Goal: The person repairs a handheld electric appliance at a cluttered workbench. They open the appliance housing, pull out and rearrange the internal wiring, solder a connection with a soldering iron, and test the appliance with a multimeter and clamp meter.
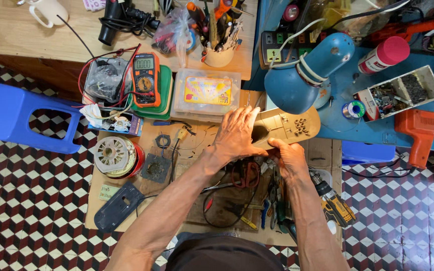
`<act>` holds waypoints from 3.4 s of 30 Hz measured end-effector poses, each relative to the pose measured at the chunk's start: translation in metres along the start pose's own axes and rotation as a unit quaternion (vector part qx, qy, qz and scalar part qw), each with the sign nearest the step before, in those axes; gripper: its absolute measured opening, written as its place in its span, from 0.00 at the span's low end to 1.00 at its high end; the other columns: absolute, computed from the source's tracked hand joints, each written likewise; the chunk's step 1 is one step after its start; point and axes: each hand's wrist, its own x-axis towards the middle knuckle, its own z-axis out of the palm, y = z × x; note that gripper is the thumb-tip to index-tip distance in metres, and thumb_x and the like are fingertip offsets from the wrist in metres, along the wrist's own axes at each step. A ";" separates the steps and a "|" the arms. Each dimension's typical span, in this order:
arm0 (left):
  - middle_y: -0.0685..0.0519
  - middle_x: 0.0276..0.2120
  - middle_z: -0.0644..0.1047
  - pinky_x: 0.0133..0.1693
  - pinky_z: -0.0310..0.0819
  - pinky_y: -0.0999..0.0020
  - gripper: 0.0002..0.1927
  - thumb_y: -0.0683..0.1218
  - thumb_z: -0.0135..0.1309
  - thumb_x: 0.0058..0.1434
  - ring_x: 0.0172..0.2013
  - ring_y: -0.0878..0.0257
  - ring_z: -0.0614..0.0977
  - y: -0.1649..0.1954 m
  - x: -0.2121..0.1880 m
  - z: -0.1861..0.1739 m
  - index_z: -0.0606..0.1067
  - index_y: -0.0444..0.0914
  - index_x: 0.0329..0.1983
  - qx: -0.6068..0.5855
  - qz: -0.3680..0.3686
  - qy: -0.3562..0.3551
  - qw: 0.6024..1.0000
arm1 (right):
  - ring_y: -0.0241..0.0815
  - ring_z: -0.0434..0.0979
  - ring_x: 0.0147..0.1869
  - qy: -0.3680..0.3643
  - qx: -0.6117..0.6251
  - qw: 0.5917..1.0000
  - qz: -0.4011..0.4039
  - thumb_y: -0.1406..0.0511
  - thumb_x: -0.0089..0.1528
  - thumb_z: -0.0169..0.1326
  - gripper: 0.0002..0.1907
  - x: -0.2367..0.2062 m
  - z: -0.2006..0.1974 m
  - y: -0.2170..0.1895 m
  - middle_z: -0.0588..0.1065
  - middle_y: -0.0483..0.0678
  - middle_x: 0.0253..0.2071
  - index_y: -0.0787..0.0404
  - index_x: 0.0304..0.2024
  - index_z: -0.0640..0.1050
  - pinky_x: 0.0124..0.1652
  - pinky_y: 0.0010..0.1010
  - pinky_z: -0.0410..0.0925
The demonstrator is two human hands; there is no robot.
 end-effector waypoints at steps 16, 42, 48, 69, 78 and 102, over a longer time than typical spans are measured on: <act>0.39 0.64 0.66 0.64 0.60 0.49 0.63 0.66 0.74 0.37 0.65 0.43 0.65 -0.005 0.000 0.029 0.57 0.36 0.71 -0.107 -0.033 0.000 0.994 | 0.42 0.82 0.42 0.009 0.035 0.999 -0.008 0.62 0.63 0.55 0.17 0.004 -0.005 0.007 0.80 0.51 0.44 0.66 0.51 0.77 0.40 0.38 0.77; 0.43 0.65 0.67 0.65 0.63 0.53 0.60 0.65 0.73 0.40 0.64 0.47 0.68 -0.003 -0.009 0.008 0.58 0.36 0.71 -0.140 -0.020 -0.001 0.990 | 0.40 0.68 0.29 -0.033 0.230 0.971 0.066 0.60 0.65 0.53 0.11 -0.017 -0.043 -0.027 0.71 0.49 0.29 0.62 0.38 0.74 0.31 0.32 0.63; 0.42 0.64 0.66 0.64 0.62 0.52 0.62 0.66 0.74 0.40 0.63 0.46 0.68 0.000 -0.007 0.008 0.57 0.35 0.71 -0.131 -0.014 -0.016 0.991 | 0.37 0.65 0.28 -0.059 0.365 0.927 0.064 0.62 0.68 0.52 0.11 -0.056 -0.049 -0.027 0.69 0.46 0.27 0.63 0.35 0.73 0.31 0.29 0.61; 0.44 0.64 0.67 0.64 0.62 0.53 0.60 0.63 0.74 0.40 0.64 0.47 0.67 0.007 -0.014 0.001 0.58 0.37 0.71 -0.159 -0.004 -0.012 0.987 | 0.35 0.65 0.28 -0.086 0.501 0.850 0.141 0.65 0.64 0.51 0.07 -0.060 -0.066 0.020 0.68 0.42 0.26 0.59 0.31 0.72 0.30 0.26 0.60; 0.44 0.63 0.67 0.64 0.63 0.52 0.60 0.65 0.74 0.41 0.63 0.48 0.68 0.009 -0.012 0.000 0.58 0.37 0.71 -0.146 0.000 -0.019 0.989 | 0.35 0.65 0.27 -0.082 0.506 0.848 0.137 0.64 0.65 0.49 0.09 -0.059 -0.068 0.021 0.68 0.43 0.26 0.59 0.30 0.70 0.30 0.26 0.60; 0.44 0.64 0.68 0.63 0.64 0.54 0.63 0.64 0.76 0.36 0.64 0.47 0.68 0.012 -0.001 0.027 0.59 0.36 0.70 -0.117 -0.031 -0.001 0.993 | 0.42 0.76 0.25 0.033 -0.071 0.997 -0.009 0.54 0.65 0.48 0.22 0.017 -0.014 -0.002 0.78 0.54 0.27 0.69 0.38 0.78 0.24 0.30 0.66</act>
